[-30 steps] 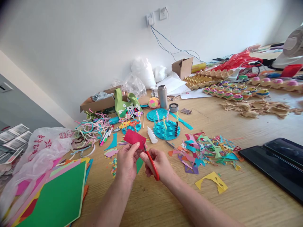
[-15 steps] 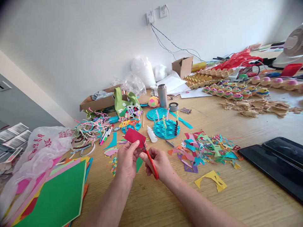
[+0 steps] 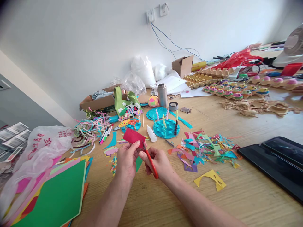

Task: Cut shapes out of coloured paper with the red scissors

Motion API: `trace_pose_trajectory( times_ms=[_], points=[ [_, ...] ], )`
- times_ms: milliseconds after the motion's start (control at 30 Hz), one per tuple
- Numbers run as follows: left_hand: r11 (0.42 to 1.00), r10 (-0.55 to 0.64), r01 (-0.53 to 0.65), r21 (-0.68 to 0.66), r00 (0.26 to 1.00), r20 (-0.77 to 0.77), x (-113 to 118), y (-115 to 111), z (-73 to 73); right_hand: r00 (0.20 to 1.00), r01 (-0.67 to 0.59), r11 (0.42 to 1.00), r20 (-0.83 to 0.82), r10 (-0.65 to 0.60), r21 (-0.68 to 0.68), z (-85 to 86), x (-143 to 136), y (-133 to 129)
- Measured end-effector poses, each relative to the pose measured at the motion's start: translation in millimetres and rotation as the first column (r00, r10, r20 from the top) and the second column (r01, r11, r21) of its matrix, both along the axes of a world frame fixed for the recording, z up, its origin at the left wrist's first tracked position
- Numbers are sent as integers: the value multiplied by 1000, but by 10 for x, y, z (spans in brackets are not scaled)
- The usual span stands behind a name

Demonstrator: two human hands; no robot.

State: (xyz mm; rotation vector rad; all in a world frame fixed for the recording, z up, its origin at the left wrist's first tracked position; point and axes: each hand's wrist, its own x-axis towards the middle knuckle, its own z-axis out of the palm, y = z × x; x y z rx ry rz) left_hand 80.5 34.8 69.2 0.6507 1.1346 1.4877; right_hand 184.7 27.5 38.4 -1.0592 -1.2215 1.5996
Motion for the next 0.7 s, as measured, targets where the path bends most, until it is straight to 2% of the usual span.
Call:
trace_pose_trajectory(
  times_ms=[433, 700],
  points=[
    [1000, -20, 20, 11, 1000, 8, 2, -7, 15, 999, -10, 1000, -44, 10, 1, -98, 4, 13],
    [1000, 24, -24, -12, 999, 22, -24, 6, 17, 999, -30, 1000, -27, 30, 7, -130, 14, 6]
  ],
)
